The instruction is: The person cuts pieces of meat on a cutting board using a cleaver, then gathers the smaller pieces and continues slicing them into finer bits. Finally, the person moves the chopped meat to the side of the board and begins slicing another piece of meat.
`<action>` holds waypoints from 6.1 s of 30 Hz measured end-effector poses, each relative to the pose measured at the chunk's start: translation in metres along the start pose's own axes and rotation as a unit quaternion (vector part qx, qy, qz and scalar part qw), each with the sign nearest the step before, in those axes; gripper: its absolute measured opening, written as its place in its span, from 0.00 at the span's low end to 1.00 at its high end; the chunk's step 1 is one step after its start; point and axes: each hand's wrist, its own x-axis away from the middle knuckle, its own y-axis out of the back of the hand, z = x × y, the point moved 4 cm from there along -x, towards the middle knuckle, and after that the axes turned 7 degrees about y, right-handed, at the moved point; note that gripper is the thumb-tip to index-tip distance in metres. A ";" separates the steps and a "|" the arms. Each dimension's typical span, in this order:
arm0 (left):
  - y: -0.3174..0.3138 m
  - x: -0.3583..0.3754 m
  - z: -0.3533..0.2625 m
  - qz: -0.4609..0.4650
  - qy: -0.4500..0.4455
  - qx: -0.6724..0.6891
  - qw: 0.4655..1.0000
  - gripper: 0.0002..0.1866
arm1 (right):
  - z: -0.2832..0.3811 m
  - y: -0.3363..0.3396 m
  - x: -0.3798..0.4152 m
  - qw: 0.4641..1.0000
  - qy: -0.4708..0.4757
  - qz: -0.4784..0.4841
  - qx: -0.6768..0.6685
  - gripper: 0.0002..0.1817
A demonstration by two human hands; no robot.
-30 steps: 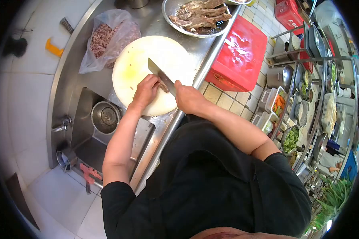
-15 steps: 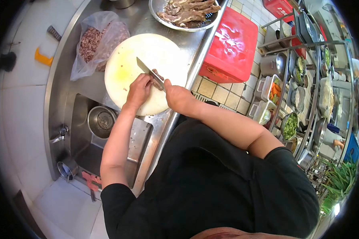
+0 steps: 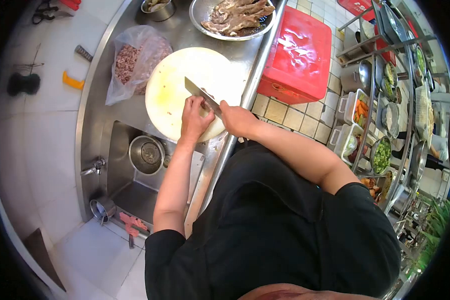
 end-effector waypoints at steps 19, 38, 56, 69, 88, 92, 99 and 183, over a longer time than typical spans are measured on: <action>0.036 0.008 0.011 -0.054 0.097 -0.017 0.994 0.18 | -0.047 0.047 0.080 0.996 0.030 -0.071 -0.042 0.13; 0.012 -0.027 -0.006 0.121 0.001 -0.039 0.992 0.15 | -0.016 0.029 0.039 0.999 0.034 -0.005 -0.002 0.13; 0.011 -0.025 0.009 0.109 -0.032 -0.016 0.993 0.16 | 0.006 0.019 0.005 0.999 0.038 -0.016 0.017 0.12; -0.002 -0.013 0.004 0.124 -0.023 0.008 0.992 0.15 | 0.000 0.011 0.008 0.999 0.038 -0.018 0.020 0.11; 0.018 0.010 -0.031 0.017 -0.023 -0.050 0.998 0.17 | -0.020 0.049 0.054 0.994 0.044 -0.096 -0.031 0.12; 0.006 0.007 -0.033 0.103 -0.049 -0.103 0.988 0.12 | -0.044 0.051 0.059 0.994 0.037 -0.105 -0.015 0.13; 0.016 0.018 -0.015 0.097 0.089 -0.089 0.987 0.11 | -0.045 0.050 0.071 0.996 0.027 -0.078 -0.029 0.14; -0.010 -0.040 -0.011 0.167 -0.033 -0.022 0.985 0.11 | -0.062 0.026 0.031 0.998 -0.009 -0.048 -0.029 0.17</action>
